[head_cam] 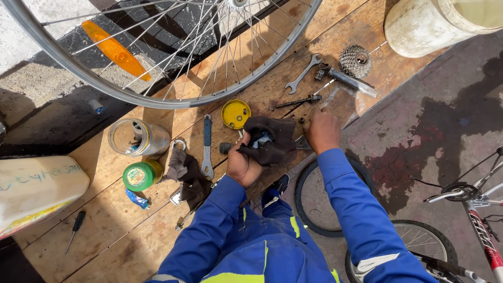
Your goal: Cleaning a bicycle component using a degreasing liquid and a rag on a workbench.
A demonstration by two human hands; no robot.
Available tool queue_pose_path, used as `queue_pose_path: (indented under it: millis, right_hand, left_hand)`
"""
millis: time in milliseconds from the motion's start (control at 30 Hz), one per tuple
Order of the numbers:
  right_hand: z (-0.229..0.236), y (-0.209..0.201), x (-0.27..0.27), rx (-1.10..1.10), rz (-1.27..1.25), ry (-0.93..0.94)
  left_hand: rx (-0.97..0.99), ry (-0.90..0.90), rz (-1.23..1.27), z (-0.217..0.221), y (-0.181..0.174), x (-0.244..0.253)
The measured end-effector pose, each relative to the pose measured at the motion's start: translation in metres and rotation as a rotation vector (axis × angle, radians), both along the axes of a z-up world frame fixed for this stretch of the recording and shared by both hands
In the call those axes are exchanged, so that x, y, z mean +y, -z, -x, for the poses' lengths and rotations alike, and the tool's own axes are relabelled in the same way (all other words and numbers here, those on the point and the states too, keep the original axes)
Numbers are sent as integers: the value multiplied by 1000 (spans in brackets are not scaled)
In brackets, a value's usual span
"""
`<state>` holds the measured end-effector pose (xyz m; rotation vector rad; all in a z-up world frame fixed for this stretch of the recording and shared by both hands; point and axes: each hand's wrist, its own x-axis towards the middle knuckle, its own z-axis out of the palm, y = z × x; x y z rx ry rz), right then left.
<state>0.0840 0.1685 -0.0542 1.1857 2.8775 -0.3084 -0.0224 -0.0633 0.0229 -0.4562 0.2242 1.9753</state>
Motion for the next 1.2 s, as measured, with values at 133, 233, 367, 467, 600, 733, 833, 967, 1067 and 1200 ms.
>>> queue_pose_path:
  millis: [133, 233, 367, 467, 600, 733, 833, 967, 1067, 1200]
  right_hand:
    - [0, -34, -2, -10, 22, 41]
    - [-7, -49, 6, 261, 345, 212]
    - [-11, -81, -3, 803, 1270, 454]
    - [-3, -120, -31, 874, 1447, 360]
    - [18, -151, -76, 709, 1197, 123]
    - [22, -163, -87, 534, 854, -52]
    - [18, -173, -92, 553, 820, -12]
    - [11, -170, -79, 709, 828, 85]
    - [-1, -153, -57, 702, 699, 221]
    - [-23, -95, -22, 463, 344, 225]
  left_hand:
    - [4, 0, -40, -3, 12, 5]
    - [56, -22, 43, -3, 27, 10]
    - [82, -28, 39, -3, 34, 22]
    - [80, -31, 39, -8, 29, 32]
    - [39, 11, 22, -13, 38, 39]
    - [-27, -1, -27, -12, 29, 38]
    - [-5, 18, -9, -13, 33, 37]
    - [4, 5, -9, -14, 31, 37]
    - [10, -13, 10, -16, 30, 36]
    - [19, -18, 16, -17, 32, 36]
